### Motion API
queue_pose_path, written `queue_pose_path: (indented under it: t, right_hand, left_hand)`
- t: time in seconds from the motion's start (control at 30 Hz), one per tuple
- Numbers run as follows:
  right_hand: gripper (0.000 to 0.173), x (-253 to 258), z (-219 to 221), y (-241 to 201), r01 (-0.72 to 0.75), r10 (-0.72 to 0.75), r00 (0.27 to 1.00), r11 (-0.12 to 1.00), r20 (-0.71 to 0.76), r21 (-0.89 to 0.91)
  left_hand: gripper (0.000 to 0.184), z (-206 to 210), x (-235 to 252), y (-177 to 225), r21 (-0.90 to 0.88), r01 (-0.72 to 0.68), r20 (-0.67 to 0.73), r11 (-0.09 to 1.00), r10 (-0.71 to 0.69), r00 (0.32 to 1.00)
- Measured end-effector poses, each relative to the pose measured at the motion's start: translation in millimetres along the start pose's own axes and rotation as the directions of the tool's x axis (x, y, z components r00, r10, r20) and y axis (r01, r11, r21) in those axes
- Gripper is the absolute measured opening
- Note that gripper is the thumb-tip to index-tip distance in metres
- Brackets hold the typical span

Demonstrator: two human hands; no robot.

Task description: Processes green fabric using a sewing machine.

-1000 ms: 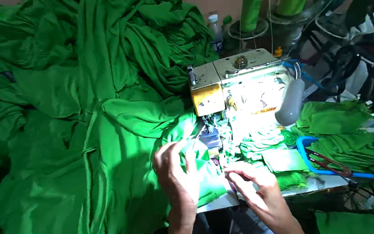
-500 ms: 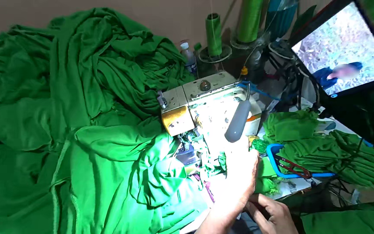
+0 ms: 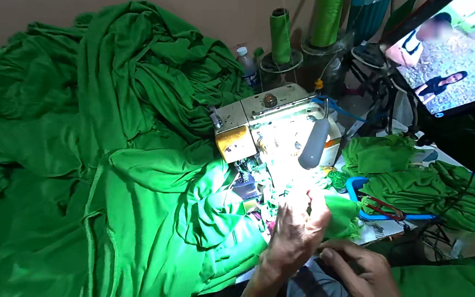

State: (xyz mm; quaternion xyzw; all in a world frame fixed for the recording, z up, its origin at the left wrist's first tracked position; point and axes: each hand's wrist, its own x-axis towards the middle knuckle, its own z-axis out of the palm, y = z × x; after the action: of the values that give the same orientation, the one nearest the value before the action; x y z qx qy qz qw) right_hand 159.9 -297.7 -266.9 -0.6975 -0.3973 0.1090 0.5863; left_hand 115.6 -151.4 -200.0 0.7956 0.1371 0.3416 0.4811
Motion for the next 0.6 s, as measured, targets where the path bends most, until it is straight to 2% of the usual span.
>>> queue_pose_path:
  t: [0.07, 0.17, 0.27, 0.33, 0.43, 0.47, 0.53, 0.6]
  right_hand:
    - [0.024, 3, -2, -10, 0.034, -0.033, 0.998, 0.999, -0.049, 0.022]
    - [0.041, 13, 5, -14, 0.159, -0.157, 0.983, 0.987, -0.094, 0.005]
    - [0.048, 21, 22, -18, 0.228, -0.222, 0.970, 0.972, -0.101, 0.054]
    - [0.041, 22, 36, -23, 0.198, -0.182, 0.976, 0.970, -0.120, 0.140]
    - [0.011, 20, 53, -30, 0.139, -0.100, 0.984, 0.949, -0.150, 0.282]
    - [0.007, 20, 57, -33, 0.129, -0.089, 0.987, 0.938, -0.137, 0.323]
    - [0.014, 19, 60, -40, 0.081, -0.072, 0.997, 0.914, -0.038, 0.397]
    - [0.014, 19, 58, -45, 0.053, -0.126, 0.980, 0.912, 0.155, 0.406]
  left_hand:
    - [0.017, -17, -10, 5, -0.043, 0.031, -0.023, 0.999, -0.032, 0.999]
    - [0.008, -35, -29, -1, -0.132, -0.077, -0.043, 0.988, 0.072, 0.996]
    - [0.011, -48, -51, -11, -0.148, -0.164, -0.060, 0.975, 0.157, 0.986]
    - [0.012, -55, -66, -15, -0.111, -0.169, -0.076, 0.979, 0.161, 0.984]
    - [0.009, -62, -91, -21, -0.037, -0.121, -0.085, 0.992, 0.118, 0.989]
    - [0.011, -66, -98, -25, -0.025, -0.121, -0.096, 0.992, 0.118, 0.988]
    - [0.018, -76, -110, -35, -0.042, -0.131, -0.178, 0.990, 0.122, 0.976]
    - [0.026, -89, -113, -44, -0.060, -0.127, -0.297, 0.990, 0.104, 0.949]
